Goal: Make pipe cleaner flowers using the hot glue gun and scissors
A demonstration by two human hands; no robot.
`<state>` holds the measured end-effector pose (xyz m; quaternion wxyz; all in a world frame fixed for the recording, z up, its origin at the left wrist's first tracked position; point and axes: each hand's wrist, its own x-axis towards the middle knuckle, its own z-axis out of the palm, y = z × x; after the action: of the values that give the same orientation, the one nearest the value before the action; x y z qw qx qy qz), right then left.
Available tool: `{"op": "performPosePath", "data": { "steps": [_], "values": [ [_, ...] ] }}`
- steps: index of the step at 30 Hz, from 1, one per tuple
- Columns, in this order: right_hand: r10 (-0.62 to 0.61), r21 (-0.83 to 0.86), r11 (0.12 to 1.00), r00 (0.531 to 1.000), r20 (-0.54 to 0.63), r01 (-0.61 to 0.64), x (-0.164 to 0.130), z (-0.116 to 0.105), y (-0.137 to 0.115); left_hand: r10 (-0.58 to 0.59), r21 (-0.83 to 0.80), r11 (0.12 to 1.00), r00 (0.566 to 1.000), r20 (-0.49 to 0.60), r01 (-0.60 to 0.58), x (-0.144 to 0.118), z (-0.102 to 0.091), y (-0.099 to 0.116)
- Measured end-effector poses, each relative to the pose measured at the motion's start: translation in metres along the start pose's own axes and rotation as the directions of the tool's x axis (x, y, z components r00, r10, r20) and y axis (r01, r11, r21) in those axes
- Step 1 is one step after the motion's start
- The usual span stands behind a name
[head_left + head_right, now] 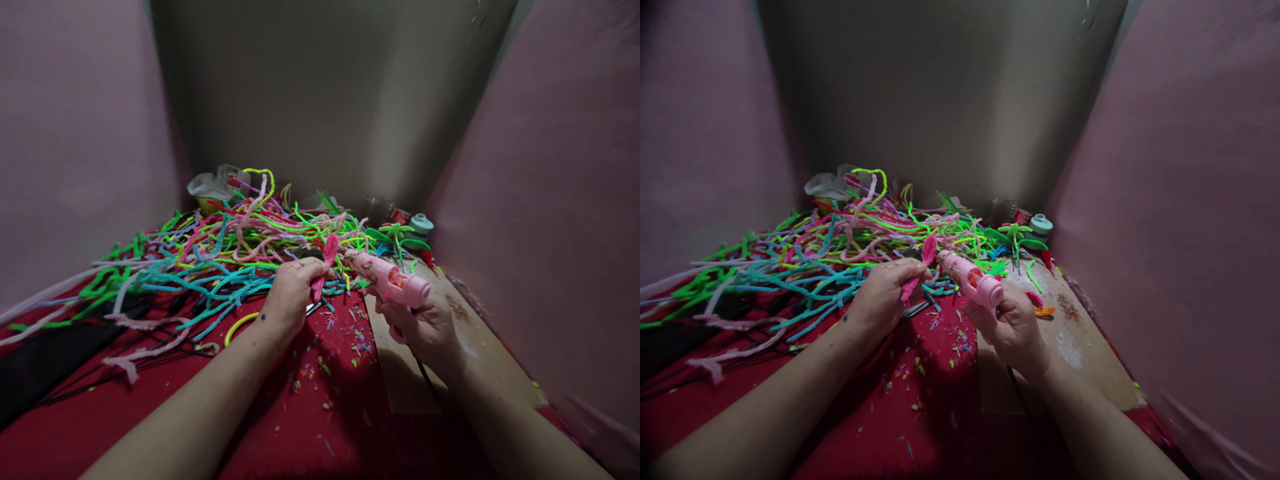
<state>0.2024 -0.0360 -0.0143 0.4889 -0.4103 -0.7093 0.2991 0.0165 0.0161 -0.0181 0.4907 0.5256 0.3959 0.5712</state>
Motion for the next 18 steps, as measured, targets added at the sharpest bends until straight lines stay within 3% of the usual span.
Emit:
{"op": "performPosePath", "data": {
  "steps": [3, 8, 18],
  "values": [
    [0.01, 0.039, 0.999, 1.0, -0.015, -0.01, 0.0, 0.0, 0.001, -0.013, 0.044, 0.999, 1.0, 0.004, 0.013, -0.002, 0.001, 0.007],
    [-0.007, 0.062, 0.998, 1.0, -0.021, 0.008, 0.0, 0.0, 0.004, 0.061, 0.232, 0.97, 0.998, 0.034, -0.067, -0.007, 0.001, 0.018],
    [-0.08, -0.032, 0.996, 0.996, -0.041, 0.078, 0.002, -0.001, 0.004, 0.061, 0.273, 0.959, 0.997, 0.048, -0.072, -0.006, 0.001, 0.016]
  ]
}}
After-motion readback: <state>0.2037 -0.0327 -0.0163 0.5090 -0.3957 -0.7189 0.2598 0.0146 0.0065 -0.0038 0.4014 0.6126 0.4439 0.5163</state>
